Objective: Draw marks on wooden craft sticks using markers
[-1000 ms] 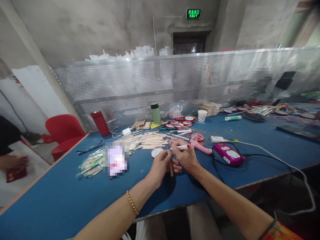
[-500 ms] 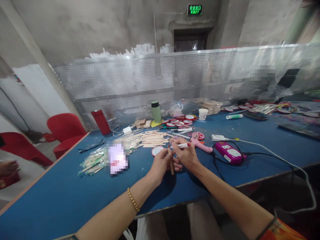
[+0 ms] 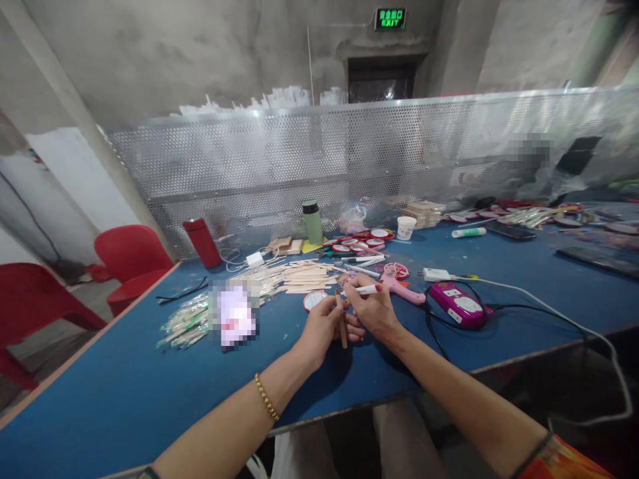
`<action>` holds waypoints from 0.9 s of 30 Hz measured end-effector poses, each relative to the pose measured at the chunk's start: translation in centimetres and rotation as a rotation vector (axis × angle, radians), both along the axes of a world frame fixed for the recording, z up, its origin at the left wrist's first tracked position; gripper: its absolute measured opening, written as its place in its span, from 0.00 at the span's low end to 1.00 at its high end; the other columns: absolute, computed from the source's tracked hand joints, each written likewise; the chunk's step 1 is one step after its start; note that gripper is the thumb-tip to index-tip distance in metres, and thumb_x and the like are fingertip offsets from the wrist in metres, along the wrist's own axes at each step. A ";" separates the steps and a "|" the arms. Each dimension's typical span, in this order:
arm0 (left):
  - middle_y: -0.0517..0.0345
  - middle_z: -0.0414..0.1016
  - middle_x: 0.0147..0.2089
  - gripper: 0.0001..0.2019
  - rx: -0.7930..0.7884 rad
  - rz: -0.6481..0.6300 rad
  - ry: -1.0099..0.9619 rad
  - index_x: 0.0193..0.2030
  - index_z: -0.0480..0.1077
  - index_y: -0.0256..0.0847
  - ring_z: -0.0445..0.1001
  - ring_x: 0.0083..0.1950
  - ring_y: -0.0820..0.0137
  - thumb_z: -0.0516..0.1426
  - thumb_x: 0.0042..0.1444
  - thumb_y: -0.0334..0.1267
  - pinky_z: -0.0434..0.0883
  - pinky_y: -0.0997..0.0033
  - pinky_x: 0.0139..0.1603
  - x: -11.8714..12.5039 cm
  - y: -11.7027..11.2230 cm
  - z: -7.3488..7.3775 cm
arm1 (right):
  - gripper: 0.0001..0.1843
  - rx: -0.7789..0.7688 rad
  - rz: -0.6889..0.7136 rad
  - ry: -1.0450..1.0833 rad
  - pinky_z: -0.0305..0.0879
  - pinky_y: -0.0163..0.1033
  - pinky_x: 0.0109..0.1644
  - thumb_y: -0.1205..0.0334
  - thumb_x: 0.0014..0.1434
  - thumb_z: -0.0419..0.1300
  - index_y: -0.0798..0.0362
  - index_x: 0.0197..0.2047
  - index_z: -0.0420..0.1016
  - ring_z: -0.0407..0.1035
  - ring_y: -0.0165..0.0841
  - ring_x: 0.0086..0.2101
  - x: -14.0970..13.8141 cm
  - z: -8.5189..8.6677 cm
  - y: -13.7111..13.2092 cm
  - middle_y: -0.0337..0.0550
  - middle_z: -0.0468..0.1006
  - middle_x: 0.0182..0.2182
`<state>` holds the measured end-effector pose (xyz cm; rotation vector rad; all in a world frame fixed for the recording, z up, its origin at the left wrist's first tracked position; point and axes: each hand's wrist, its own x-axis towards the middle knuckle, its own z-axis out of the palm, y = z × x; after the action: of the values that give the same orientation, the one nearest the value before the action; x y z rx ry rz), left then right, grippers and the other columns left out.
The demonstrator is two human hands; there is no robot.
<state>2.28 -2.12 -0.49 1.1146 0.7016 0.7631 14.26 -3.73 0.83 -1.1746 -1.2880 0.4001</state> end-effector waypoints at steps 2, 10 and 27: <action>0.56 0.76 0.26 0.19 -0.001 -0.002 0.001 0.40 0.65 0.39 0.79 0.25 0.65 0.63 0.52 0.50 0.75 0.70 0.28 0.0 -0.1 0.0 | 0.16 0.004 0.004 0.007 0.57 0.31 0.17 0.49 0.57 0.56 0.50 0.23 0.66 0.61 0.26 0.15 0.0 -0.1 0.1 0.35 0.69 0.16; 0.55 0.76 0.25 0.14 0.004 0.002 -0.021 0.38 0.65 0.39 0.79 0.25 0.65 0.62 0.54 0.45 0.75 0.69 0.28 -0.2 1.0 0.1 | 0.18 0.057 -0.052 0.020 0.58 0.32 0.17 0.48 0.58 0.56 0.50 0.24 0.67 0.62 0.27 0.15 0.4 -0.2 0.4 0.36 0.70 0.16; 0.56 0.75 0.21 0.04 0.159 0.240 0.160 0.41 0.66 0.36 0.77 0.22 0.66 0.54 0.59 0.30 0.76 0.65 0.30 2.6 9.5 9.3 | 0.18 0.125 -0.121 0.187 0.61 0.32 0.15 0.46 0.57 0.59 0.51 0.25 0.68 0.63 0.28 0.13 0.9 0.3 0.6 0.36 0.72 0.16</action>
<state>4.89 7.36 8.86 1.2600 0.9345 0.9534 15.14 -3.11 1.12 -1.0769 -1.0597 0.3278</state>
